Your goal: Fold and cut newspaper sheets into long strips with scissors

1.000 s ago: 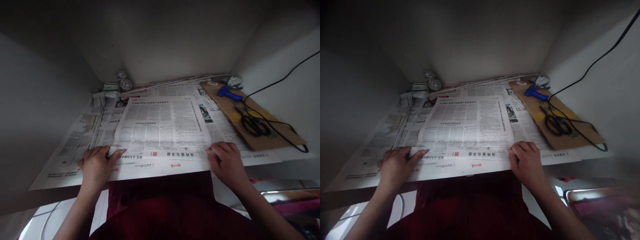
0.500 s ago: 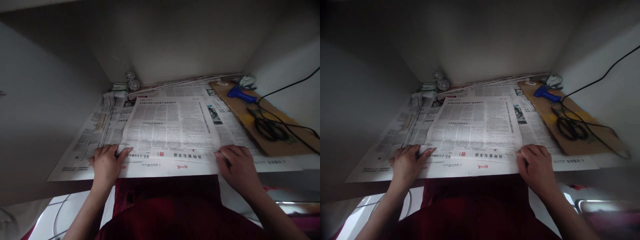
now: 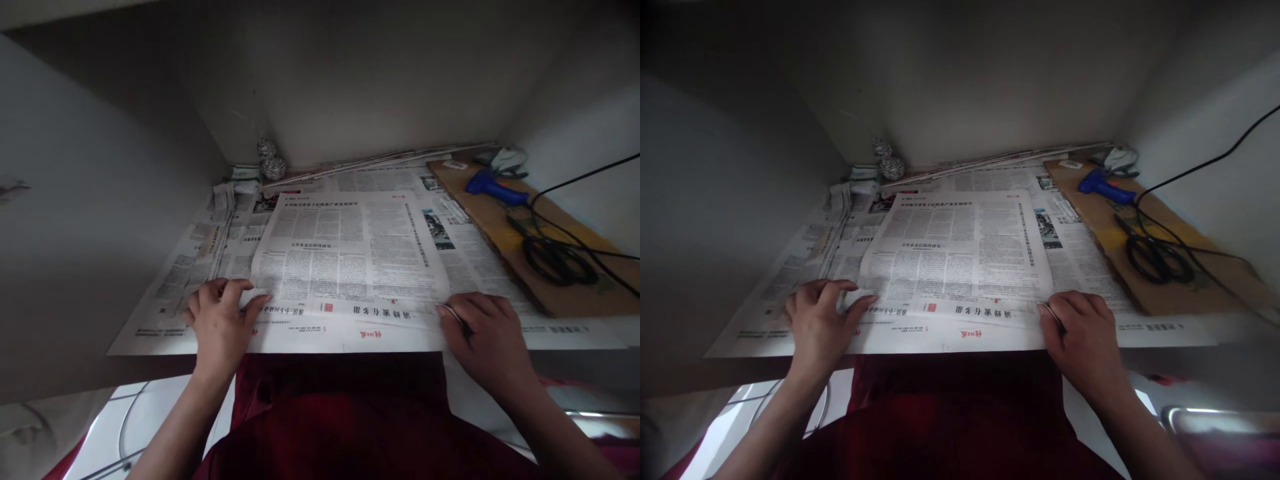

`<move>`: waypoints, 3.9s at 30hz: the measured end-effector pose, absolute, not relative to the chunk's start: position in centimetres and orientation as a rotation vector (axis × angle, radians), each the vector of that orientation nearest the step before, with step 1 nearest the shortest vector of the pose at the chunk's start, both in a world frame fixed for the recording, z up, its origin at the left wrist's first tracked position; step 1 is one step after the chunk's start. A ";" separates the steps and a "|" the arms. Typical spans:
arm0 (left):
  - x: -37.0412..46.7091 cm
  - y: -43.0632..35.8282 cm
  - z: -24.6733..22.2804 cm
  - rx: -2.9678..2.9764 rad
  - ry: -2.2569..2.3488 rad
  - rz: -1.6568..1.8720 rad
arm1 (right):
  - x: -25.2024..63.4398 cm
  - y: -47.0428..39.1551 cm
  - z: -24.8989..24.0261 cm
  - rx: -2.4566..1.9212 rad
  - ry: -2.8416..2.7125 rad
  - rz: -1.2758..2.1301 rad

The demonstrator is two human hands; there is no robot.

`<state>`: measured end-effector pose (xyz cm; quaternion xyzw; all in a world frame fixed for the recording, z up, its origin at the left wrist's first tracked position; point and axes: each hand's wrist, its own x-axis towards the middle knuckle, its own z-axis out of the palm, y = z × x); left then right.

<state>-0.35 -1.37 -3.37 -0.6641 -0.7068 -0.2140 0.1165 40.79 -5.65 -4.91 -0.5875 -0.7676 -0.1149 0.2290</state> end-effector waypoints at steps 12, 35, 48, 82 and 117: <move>-1.0 -1.0 -3.9 -2.233 -1.617 -0.651 | 40.9 -5.6 -5.0 -1.595 -2.102 -0.317; 0.6 -3.2 -2.9 -2.604 -1.406 -0.349 | 40.9 -5.6 -4.8 -1.624 -2.051 -0.239; 2.6 -4.4 -3.9 -2.653 -1.407 -0.226 | 41.3 -5.9 -4.6 -1.639 -2.009 -0.258; 3.0 -2.8 -2.2 -2.713 -1.599 -0.475 | 41.3 -6.3 -3.4 -1.606 -1.929 -0.013; 3.2 0.3 0.8 -2.645 -1.851 -0.043 | 36.4 -5.1 0.6 -1.907 -2.376 0.271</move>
